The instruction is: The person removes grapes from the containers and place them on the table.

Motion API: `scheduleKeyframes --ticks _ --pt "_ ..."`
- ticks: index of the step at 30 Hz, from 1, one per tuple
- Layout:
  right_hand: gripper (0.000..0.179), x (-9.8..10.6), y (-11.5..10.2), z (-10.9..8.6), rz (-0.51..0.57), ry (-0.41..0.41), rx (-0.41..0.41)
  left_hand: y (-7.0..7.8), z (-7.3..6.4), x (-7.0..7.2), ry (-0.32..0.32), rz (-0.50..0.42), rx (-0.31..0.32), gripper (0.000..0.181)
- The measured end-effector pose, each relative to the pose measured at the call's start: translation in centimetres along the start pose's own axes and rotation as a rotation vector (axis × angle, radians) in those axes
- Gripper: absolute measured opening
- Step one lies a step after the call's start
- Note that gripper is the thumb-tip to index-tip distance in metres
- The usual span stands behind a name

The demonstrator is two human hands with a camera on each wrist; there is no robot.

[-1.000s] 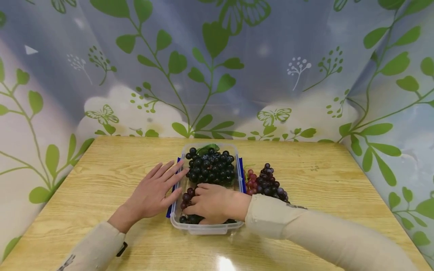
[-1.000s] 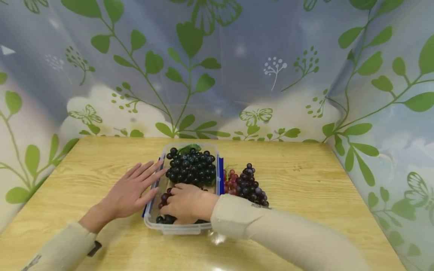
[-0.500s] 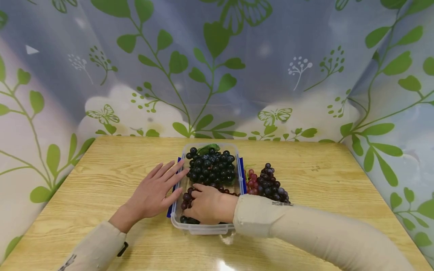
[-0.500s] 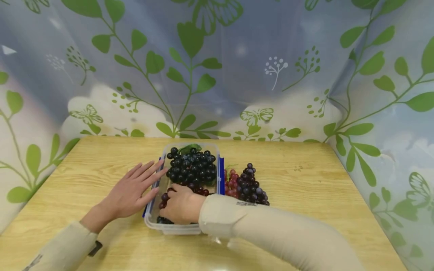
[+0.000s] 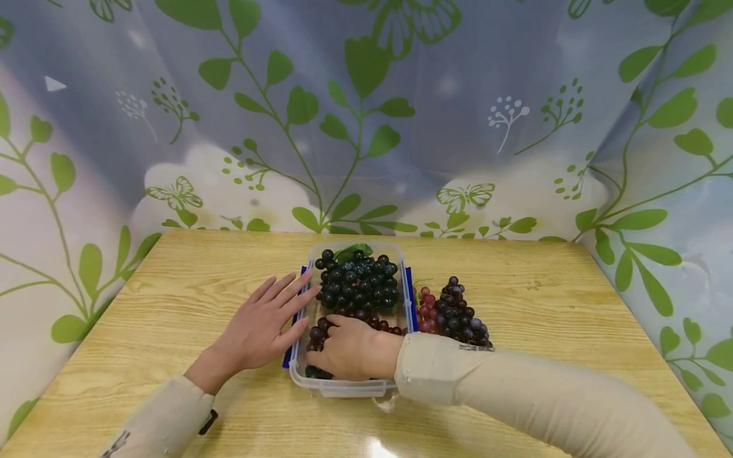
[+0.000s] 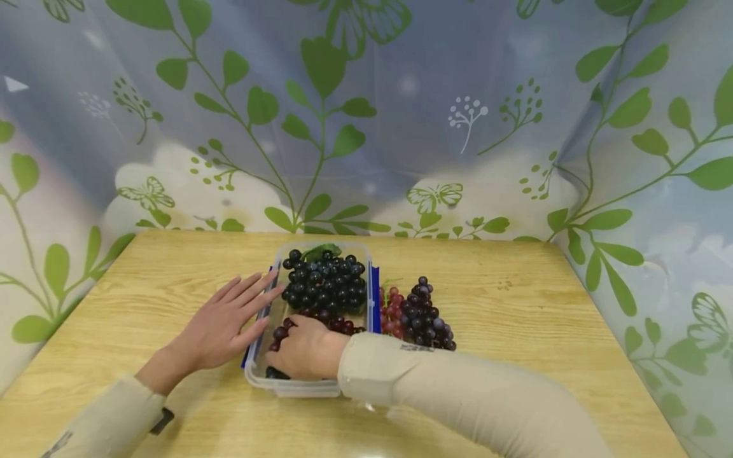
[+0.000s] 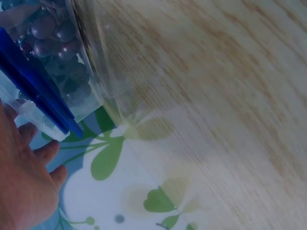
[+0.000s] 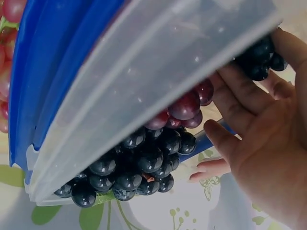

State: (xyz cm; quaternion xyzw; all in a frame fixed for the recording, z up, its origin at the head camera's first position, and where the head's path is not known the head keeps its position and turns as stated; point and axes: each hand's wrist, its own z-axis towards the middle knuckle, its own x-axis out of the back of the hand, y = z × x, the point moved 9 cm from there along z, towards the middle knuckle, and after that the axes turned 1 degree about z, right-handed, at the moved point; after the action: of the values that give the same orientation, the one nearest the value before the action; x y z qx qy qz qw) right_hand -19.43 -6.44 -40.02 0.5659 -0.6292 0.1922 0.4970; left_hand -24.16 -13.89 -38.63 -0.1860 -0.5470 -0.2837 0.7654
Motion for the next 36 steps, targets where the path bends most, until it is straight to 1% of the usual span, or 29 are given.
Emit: scheduleKeyframes --ticks 6,19,28,36 --pt "0.037 0.10 -0.06 0.16 0.008 0.024 0.000 0.02 0.02 -0.06 0.002 -0.003 0.000 0.054" --pt "0.043 -0.16 -0.08 0.36 0.045 0.007 0.006 0.02 0.01 0.04 0.007 -0.008 0.002 0.052" --pt "0.044 -0.45 0.10 0.40 0.048 -0.012 -0.014 -0.06 0.06 0.04 0.003 -0.006 0.008 0.052" --pt "0.042 -0.52 -0.06 0.37 0.030 0.017 0.001 -0.09 -0.02 -0.11 -0.005 -0.014 0.016 0.054"
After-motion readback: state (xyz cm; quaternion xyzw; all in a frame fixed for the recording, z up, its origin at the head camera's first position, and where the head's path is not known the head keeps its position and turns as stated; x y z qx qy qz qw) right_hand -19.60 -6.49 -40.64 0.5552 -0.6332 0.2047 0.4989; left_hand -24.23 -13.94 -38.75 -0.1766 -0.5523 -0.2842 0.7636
